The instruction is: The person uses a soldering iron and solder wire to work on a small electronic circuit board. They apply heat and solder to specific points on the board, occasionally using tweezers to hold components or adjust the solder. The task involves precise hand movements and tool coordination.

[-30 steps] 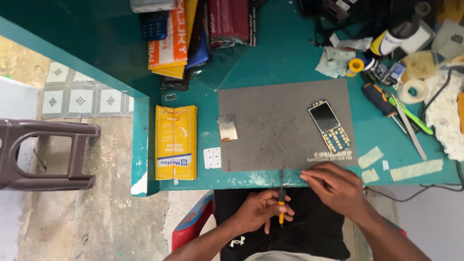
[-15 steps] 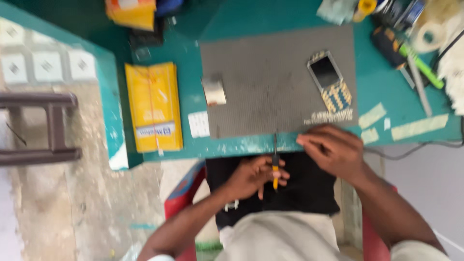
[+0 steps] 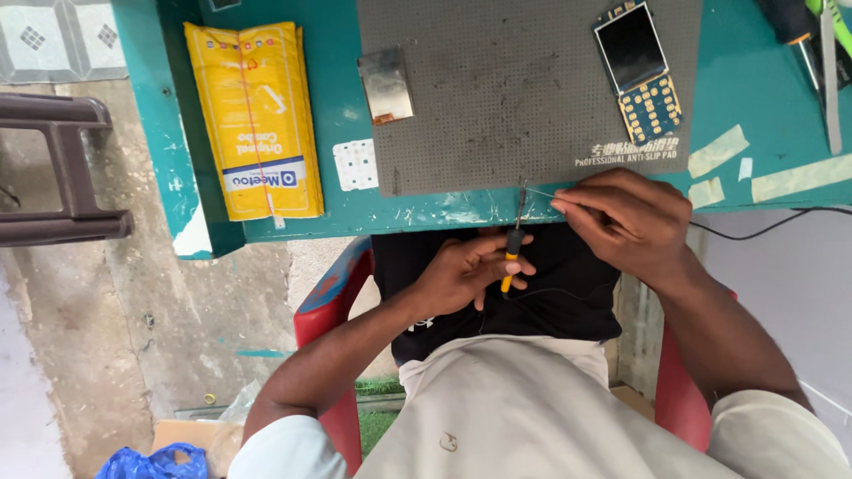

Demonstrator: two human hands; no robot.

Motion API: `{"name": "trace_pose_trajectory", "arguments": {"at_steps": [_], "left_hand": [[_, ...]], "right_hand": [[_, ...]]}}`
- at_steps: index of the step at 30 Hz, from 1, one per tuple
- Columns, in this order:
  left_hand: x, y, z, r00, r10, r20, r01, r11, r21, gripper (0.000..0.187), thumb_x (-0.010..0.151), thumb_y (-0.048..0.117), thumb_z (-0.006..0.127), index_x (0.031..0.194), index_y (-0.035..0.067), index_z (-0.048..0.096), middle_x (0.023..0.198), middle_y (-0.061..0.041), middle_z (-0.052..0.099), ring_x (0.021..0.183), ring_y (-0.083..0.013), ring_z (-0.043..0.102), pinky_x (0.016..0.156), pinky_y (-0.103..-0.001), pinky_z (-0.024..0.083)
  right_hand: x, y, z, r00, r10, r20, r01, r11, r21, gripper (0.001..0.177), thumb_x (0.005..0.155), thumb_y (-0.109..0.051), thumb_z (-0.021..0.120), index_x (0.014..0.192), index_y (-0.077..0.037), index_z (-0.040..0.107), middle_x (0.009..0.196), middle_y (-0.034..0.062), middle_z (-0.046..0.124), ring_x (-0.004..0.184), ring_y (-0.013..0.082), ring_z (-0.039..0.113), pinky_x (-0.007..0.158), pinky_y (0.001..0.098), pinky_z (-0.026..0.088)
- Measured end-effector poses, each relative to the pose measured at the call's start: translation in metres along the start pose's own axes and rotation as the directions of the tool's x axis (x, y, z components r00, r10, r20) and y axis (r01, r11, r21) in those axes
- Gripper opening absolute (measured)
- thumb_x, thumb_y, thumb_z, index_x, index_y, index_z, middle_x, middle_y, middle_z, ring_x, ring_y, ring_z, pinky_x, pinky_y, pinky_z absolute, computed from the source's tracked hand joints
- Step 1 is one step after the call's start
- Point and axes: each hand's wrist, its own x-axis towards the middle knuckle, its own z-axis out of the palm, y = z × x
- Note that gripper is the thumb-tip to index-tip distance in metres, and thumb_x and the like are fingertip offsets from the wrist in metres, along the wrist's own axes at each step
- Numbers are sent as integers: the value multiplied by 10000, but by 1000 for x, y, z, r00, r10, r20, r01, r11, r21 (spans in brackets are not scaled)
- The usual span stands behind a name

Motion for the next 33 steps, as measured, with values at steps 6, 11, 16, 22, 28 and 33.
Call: {"name": "trace_pose_trajectory", "arguments": {"at_steps": [6,11,16,22,28,33], "left_hand": [[0,0,2,1000,11,-9,-10,999,48,454,1071,155,562,1508,54,499,1136,-86,773,897,-138,772,514,-210,568],[1,-3,2,1000,3,-2,-2,999,43,452,1069,135,559,1512,69,498,1136,-79,770,862,-131,757,530,-211,578],[1,-4,2,1000,-13,19,13,1000,7,453,1077,115,533,1526,73,485,1134,-88,764,819,-131,726,549,-218,584],[1,-4,1,999,19,37,-20,1000,10,438,1095,125,509,1529,74,476,1146,-84,759,823,-131,727,561,-225,594],[1,-3,1,1000,-12,22,12,1000,21,436,1088,129,516,1519,69,492,1132,-84,765,804,-134,721,556,-232,586],[1,-4,1,1000,-14,28,14,1000,-3,437,1083,124,522,1516,68,496,1131,-85,765,800,-133,722,545,-228,576]], "right_hand": [[0,3,-1,999,-23,22,23,1000,-10,172,856,22,886,988,20,777,857,122,716,653,153,669,537,271,470],[0,3,1,1000,-11,3,11,999,-31,167,884,30,881,1009,18,771,895,127,722,676,143,674,549,259,475],[-4,6,2,999,-4,-32,2,998,-65,161,899,31,886,1011,23,770,907,131,724,681,142,676,555,253,486],[-3,10,3,999,-49,4,49,997,-58,162,893,22,888,1004,16,770,903,121,721,717,160,705,565,249,507],[-4,7,2,998,-42,-39,40,997,-65,158,910,25,885,1018,16,769,916,130,719,739,176,706,550,248,519],[-3,7,4,999,-46,-14,45,997,-67,160,898,30,883,1013,20,772,915,126,728,721,173,707,569,264,516]]}}
